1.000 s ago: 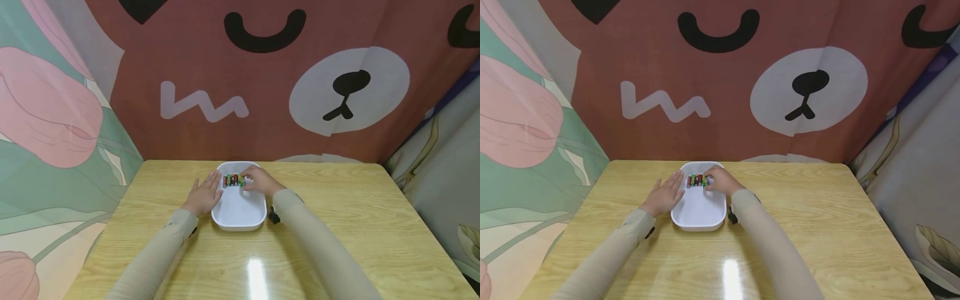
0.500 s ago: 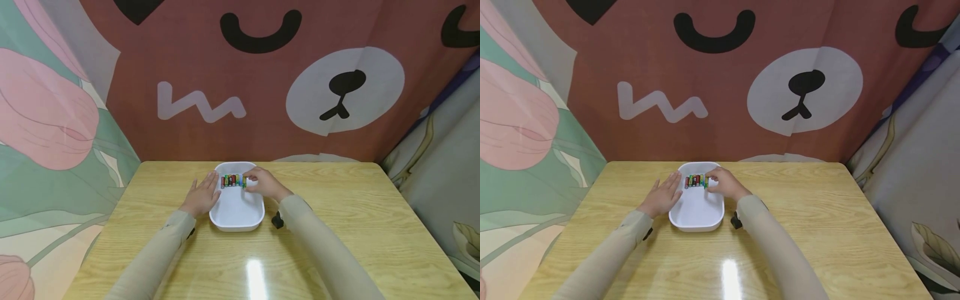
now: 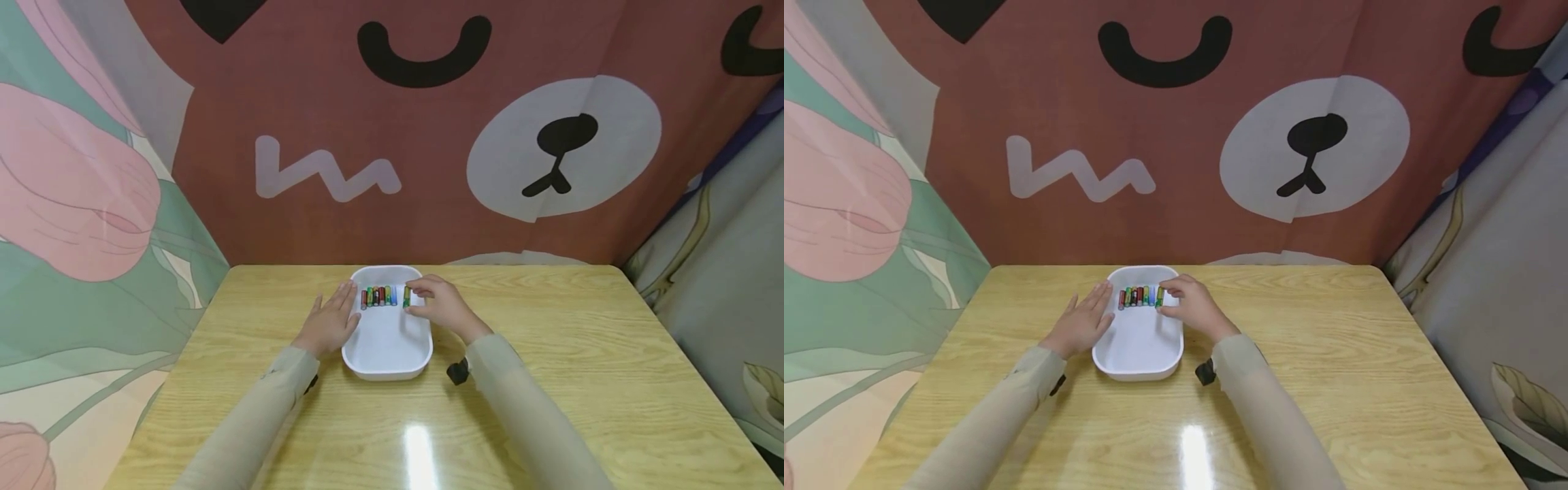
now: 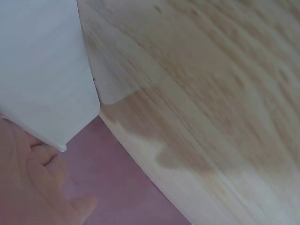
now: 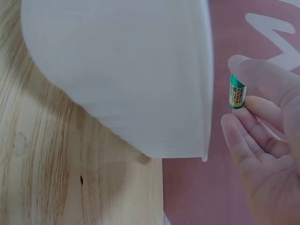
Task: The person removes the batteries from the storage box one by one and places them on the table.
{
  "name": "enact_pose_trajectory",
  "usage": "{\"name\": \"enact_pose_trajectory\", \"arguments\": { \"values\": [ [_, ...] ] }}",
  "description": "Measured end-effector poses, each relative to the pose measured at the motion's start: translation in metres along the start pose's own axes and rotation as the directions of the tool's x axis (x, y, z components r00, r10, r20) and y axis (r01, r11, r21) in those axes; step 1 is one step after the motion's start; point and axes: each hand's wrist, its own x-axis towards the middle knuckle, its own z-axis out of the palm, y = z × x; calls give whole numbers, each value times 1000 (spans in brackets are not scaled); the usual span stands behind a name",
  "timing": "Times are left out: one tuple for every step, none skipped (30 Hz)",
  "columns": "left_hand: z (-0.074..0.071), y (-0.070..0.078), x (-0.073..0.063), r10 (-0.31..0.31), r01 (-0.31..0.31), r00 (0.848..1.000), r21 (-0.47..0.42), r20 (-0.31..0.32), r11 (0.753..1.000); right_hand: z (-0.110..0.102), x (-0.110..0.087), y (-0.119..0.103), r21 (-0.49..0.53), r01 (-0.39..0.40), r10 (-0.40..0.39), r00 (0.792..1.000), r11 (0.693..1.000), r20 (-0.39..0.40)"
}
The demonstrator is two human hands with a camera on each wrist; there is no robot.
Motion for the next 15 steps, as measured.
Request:
{"name": "enact_pose_trajectory", "arguments": {
  "values": [
    [1, 0, 0, -3, 3, 1000, -1, 5, 1000, 0, -2, -1, 3, -6, 6, 1000, 1000, -10],
    [1, 0, -1, -3, 3, 1000, -8, 7, 1000, 0, -4, -1, 5, -8, 8, 1000, 1000, -19],
    [2, 0, -1, -6, 6, 1000, -8, 12, 1000, 0, -6, 0, 0, -11, 11, 999, 1000, -31],
    [2, 0, -1, -7, 7, 1000, -11, 13, 1000, -1, -8, -1, -4, -14, 14, 999, 1000, -42],
    [2, 0, -1, -8, 8, 1000, -12, 15, 1000, -1, -10, -1, -14, -14, 13, 998, 1000, -54],
    [2, 0, -1, -5, 5, 1000, -16, 12, 1000, -1, -13, -2, -25, -13, 11, 998, 1000, -64],
    [3, 0, -1, -4, 4, 1000, -16, 9, 1000, -1, -15, -3, -32, -13, 11, 997, 999, -75],
    [3, 0, -1, -1, 1, 1000, -19, 3, 1000, -1, -17, -3, -36, -15, 12, 996, 999, -86],
    [3, 0, -1, -1, 1, 1000, -17, 1, 1000, -2, -19, -4, -39, -17, 13, 995, 999, -99],
    [3, 0, -1, 2, -2, 1000, -19, -5, 1000, -2, -21, -5, -36, -18, 15, 994, 999, -109],
    [3, 0, 0, 0, 0, 1000, -15, -6, 1000, -2, -23, -6, -37, -19, 14, 993, 999, -116],
    [3, 0, 0, -2, 1, 1000, -14, -6, 1000, -3, -24, -6, -32, -20, 16, 992, 999, -123],
    [3, -1, 0, -5, 5, 1000, -11, -5, 1000, -3, -25, -6, -26, -19, 16, 991, 999, -130],
    [3, 0, 0, -7, 7, 1000, -10, -6, 1000, -3, -27, -6, -21, -14, 11, 991, 1000, -135],
    [3, -1, 0, -7, 7, 1000, -10, -8, 1000, -4, -28, -6, -22, -7, 4, 991, 1000, -137]
  ]
}}
